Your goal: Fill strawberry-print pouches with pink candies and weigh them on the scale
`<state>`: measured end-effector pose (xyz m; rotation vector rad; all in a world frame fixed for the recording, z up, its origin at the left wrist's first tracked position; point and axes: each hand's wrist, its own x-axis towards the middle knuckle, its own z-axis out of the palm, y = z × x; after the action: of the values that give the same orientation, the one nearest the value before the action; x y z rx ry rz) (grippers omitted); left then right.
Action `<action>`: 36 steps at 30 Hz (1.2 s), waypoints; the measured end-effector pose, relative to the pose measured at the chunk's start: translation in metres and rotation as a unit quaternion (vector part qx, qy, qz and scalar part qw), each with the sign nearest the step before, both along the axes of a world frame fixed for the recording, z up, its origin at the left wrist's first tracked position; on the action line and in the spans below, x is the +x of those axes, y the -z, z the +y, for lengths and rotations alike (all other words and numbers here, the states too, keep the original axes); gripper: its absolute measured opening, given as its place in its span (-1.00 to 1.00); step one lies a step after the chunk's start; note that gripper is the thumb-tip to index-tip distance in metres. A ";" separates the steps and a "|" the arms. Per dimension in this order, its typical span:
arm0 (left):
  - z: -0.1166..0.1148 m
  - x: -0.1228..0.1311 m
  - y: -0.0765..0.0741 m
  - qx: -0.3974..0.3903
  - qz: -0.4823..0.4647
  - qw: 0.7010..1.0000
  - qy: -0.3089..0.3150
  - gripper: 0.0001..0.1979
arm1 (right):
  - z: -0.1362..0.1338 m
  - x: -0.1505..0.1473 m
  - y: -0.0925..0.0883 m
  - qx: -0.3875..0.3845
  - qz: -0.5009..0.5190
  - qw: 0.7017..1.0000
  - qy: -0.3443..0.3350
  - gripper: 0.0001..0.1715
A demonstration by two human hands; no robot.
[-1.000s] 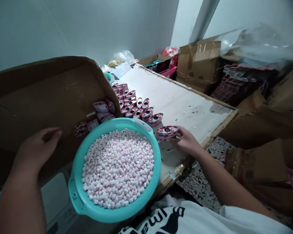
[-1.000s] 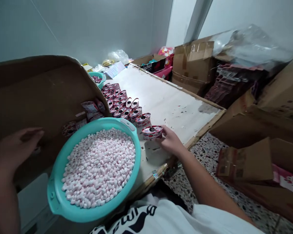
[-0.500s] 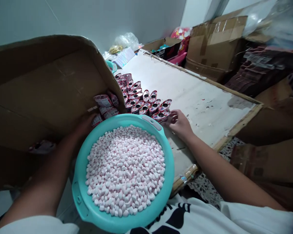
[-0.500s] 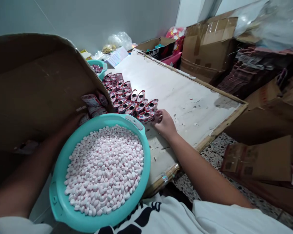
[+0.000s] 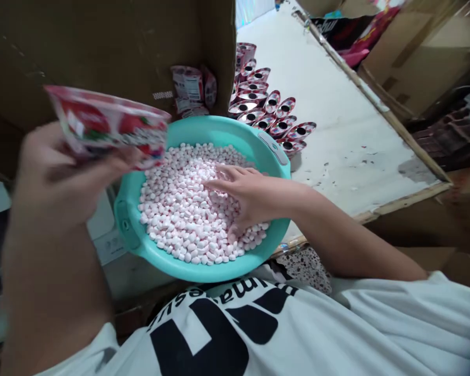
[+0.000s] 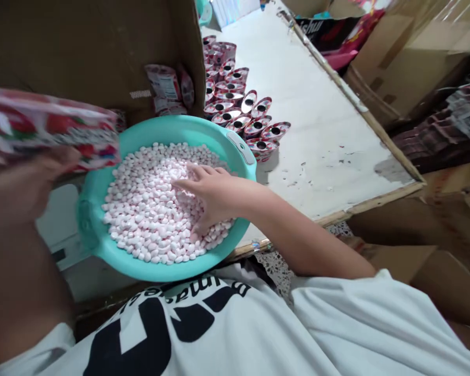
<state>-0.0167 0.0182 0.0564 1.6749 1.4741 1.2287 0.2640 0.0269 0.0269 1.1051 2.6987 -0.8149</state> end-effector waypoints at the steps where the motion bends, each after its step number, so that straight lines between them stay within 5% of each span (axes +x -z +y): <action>1: -0.009 0.010 0.000 0.001 -0.013 0.998 0.058 -0.48 | 0.003 -0.006 0.003 -0.004 -0.013 1.000 -0.014 0.32; 5: -0.016 0.031 0.017 -0.031 0.034 0.984 0.174 -0.55 | 0.007 -0.015 0.005 0.002 0.044 0.999 -0.022 0.05; 14: -0.006 0.016 0.039 -0.016 0.107 0.975 0.197 -0.48 | 0.014 -0.023 0.009 -0.039 0.075 0.995 0.046 -0.40; 20: -0.010 0.017 0.035 0.005 0.013 0.997 0.082 -0.52 | 0.016 -0.031 0.010 -0.053 0.049 0.993 0.093 -0.43; 23: -0.008 0.017 0.038 0.017 -0.082 0.996 0.005 -0.34 | 0.012 -0.032 0.010 -0.030 0.062 0.992 0.102 -0.50; 27: -0.006 0.016 0.044 0.028 -0.160 0.987 -0.006 -0.14 | 0.006 -0.025 -0.001 0.032 0.128 0.983 0.130 -0.71; 29: -0.006 0.015 0.044 0.026 -0.163 0.986 -0.007 -0.30 | 0.004 -0.020 -0.011 0.061 0.128 0.983 0.120 -0.59; 31: -0.007 0.014 0.044 0.024 -0.150 0.988 -0.022 -0.46 | 0.002 -0.016 -0.018 0.051 0.089 0.990 0.095 -0.22; 34: -0.009 0.014 0.043 0.026 -0.100 0.993 -0.061 -0.52 | 0.001 -0.017 -0.017 -0.009 -0.009 0.999 0.053 0.30; 36: -0.012 0.015 0.044 0.021 -0.059 0.996 -0.066 -0.55 | 0.001 -0.021 -0.010 -0.018 -0.055 0.998 0.030 0.43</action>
<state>-0.0012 0.0065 0.0129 1.5244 1.5147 1.4135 0.2426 0.0276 0.0369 1.1903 2.5627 -0.7839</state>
